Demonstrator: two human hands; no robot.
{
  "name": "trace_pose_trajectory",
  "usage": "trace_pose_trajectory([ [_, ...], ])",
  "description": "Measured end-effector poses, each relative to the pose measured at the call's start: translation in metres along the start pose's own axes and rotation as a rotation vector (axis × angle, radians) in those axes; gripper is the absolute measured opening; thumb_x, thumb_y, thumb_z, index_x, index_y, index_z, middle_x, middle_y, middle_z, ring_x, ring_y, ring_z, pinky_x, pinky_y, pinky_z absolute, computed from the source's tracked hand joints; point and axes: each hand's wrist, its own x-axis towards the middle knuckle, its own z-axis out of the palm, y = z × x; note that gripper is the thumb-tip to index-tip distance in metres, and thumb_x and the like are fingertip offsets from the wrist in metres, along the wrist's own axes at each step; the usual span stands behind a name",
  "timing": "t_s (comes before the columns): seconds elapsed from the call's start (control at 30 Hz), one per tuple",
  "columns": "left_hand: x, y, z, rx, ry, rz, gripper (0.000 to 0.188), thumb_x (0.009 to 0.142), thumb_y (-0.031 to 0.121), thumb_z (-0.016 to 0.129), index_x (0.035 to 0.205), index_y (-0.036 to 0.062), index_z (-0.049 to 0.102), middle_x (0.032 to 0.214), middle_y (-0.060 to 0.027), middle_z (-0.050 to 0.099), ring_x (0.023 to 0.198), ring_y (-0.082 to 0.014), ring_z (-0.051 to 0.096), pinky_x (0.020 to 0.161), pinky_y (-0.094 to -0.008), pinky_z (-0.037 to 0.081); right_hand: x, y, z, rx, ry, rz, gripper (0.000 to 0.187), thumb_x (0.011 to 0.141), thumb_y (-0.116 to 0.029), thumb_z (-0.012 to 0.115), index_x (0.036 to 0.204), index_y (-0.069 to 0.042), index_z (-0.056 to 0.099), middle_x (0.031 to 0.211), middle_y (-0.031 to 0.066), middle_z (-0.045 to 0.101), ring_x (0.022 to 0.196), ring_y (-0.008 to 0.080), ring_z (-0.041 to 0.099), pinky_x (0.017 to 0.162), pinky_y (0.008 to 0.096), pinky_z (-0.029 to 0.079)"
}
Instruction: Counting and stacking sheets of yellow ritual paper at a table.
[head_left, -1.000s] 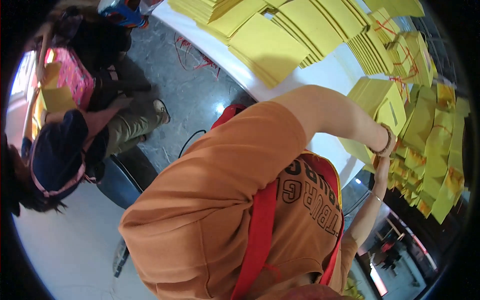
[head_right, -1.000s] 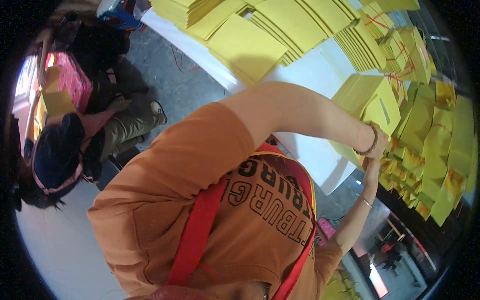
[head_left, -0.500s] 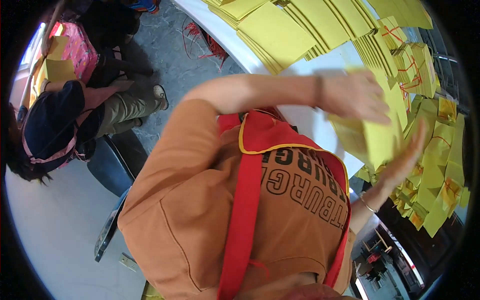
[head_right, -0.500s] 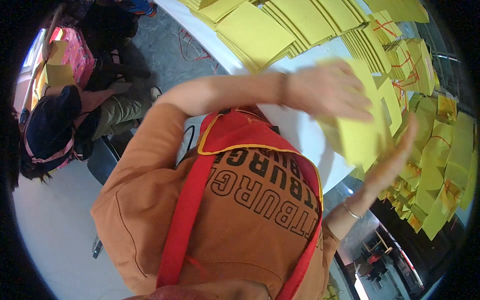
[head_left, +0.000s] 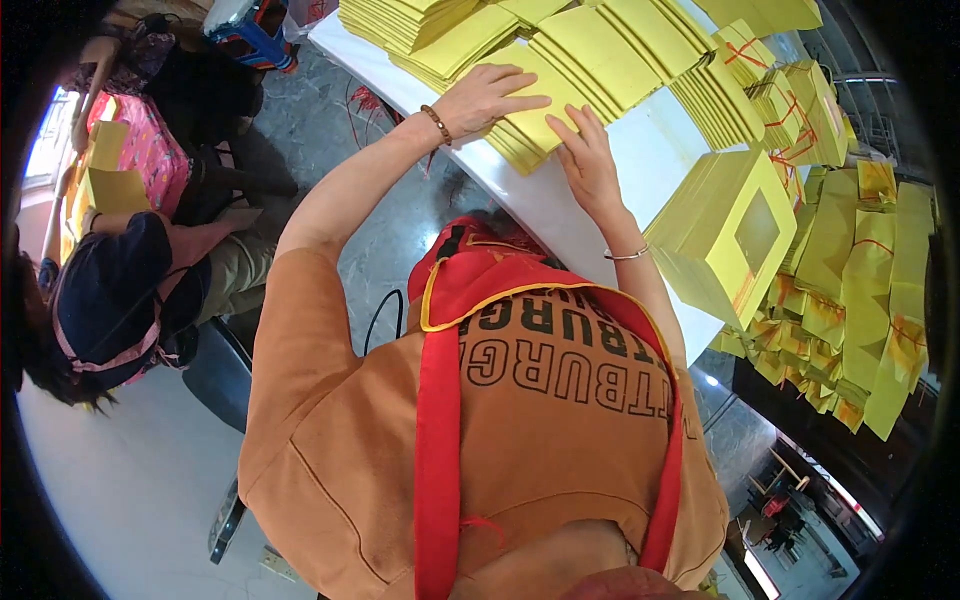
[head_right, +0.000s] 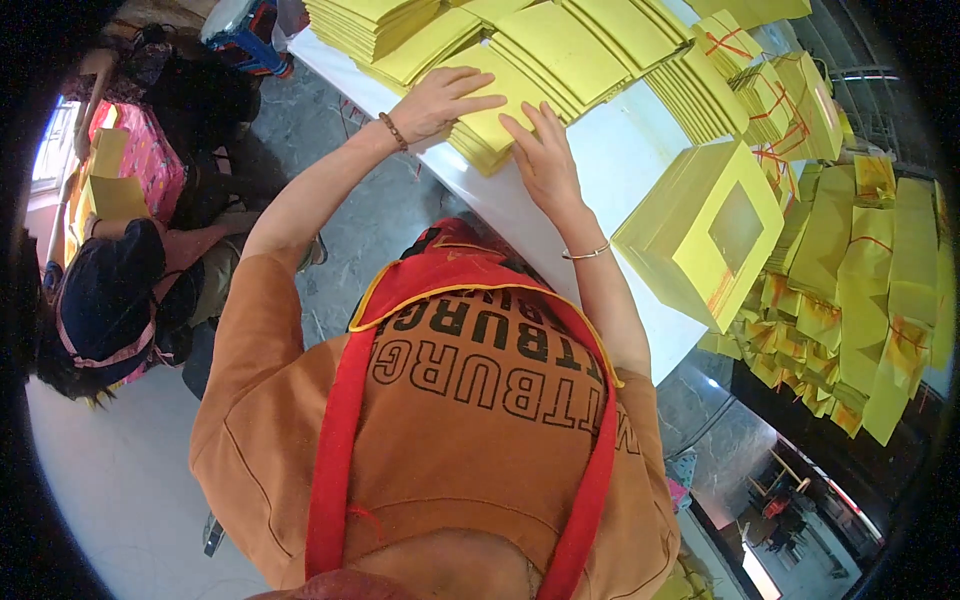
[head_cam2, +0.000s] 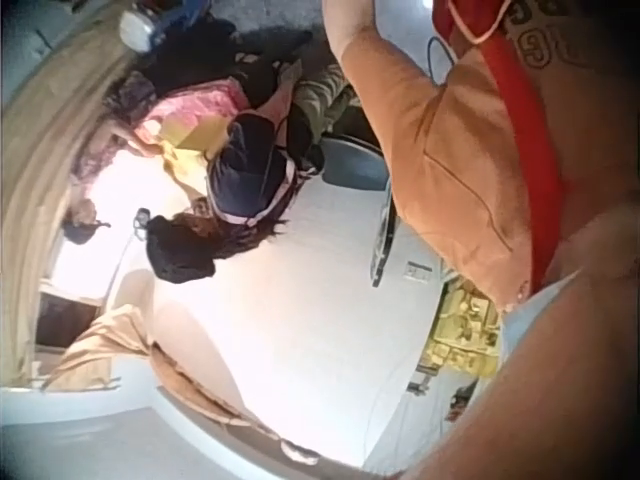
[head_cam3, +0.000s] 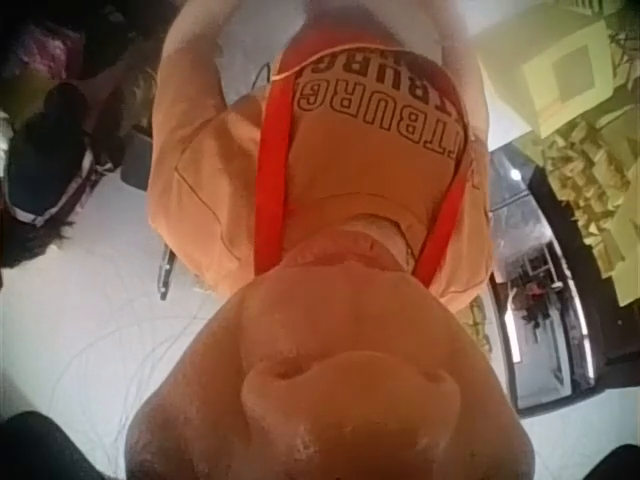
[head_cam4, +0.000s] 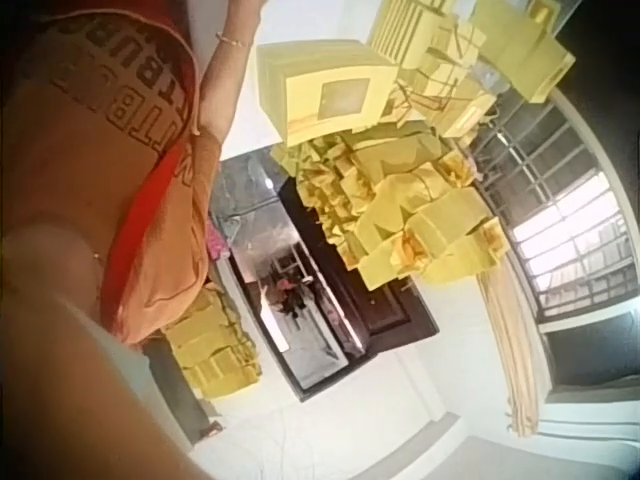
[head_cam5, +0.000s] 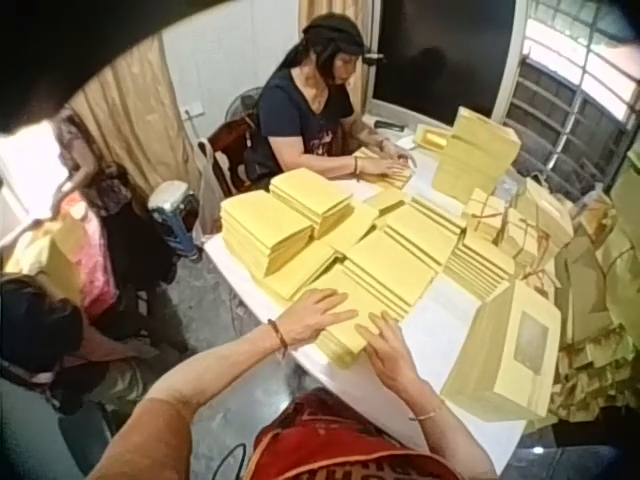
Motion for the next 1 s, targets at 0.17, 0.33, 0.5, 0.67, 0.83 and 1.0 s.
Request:
trace_pose_trajectory([
  [0.17,-0.006,-0.005,0.003,0.028,-0.225,-0.008,0.056,0.075,0.004,0.051,0.126,0.0257,0.046,0.126,-0.0075,0.046,0.114,-0.0250,0.045,0.095,-0.0379,0.035,-0.009,0.006,0.021,-0.017,-0.061,0.059,0.043,0.081,-0.005,0.052,0.122,-0.018,0.050,0.128,0.0160,0.042,0.121,0.0395,0.035,0.100,0.0431,0.032],
  [0.33,-0.001,-0.001,-0.008,-0.009,-0.306,-0.010,0.055,0.080,0.032,0.056,0.132,0.0209,0.039,0.132,-0.0114,0.040,0.121,-0.0272,0.037,0.098,-0.0444,0.030,-0.006,0.010,0.029,0.047,-0.066,0.102,0.044,0.081,-0.008,0.046,0.124,-0.015,0.049,0.130,0.0159,0.040,0.123,0.0397,0.032,0.102,0.0442,0.028],
  [0.5,-0.015,0.008,0.006,0.042,-0.298,-0.065,0.061,0.081,0.047,0.052,0.133,0.0197,0.036,0.135,-0.0128,0.037,0.124,-0.0295,0.034,0.099,-0.0513,0.025,-0.011,0.019,0.033,0.131,-0.166,0.108,0.047,0.080,-0.018,0.045,0.127,-0.012,0.046,0.138,0.0174,0.031,0.128,0.0389,0.023,0.105,0.0469,0.017],
  [0.67,-0.023,0.017,0.010,0.059,-0.251,-0.196,0.061,0.082,0.053,0.047,0.133,0.0189,0.037,0.135,-0.0136,0.036,0.126,-0.0297,0.031,0.101,-0.0506,0.022,-0.022,0.006,0.039,0.235,0.088,0.323,0.053,0.083,-0.027,0.045,0.133,-0.011,0.037,0.144,0.0199,0.015,0.133,0.0384,0.010,0.107,0.0489,0.008],
  [0.83,-0.026,0.028,0.014,0.099,-0.245,-0.242,0.063,0.083,0.056,0.042,0.133,0.0176,0.037,0.136,-0.0141,0.035,0.127,-0.0298,0.029,0.102,-0.0509,0.019,-0.023,0.005,0.063,0.070,-0.095,0.323,0.055,0.088,-0.037,0.042,0.136,-0.012,0.033,0.146,0.0176,0.010,0.134,0.0392,0.004,0.106,0.0524,0.008],
  [1.0,-0.028,0.022,0.018,0.093,-0.242,-0.257,0.054,0.087,0.049,0.040,0.131,0.0191,0.039,0.136,-0.0128,0.036,0.127,-0.0284,0.030,0.102,-0.0507,0.019,-0.019,0.000,0.056,-0.027,-0.145,0.316,0.054,0.089,-0.041,0.043,0.133,-0.011,0.037,0.145,0.0189,0.014,0.133,0.0395,0.007,0.105,0.0511,0.012],
])
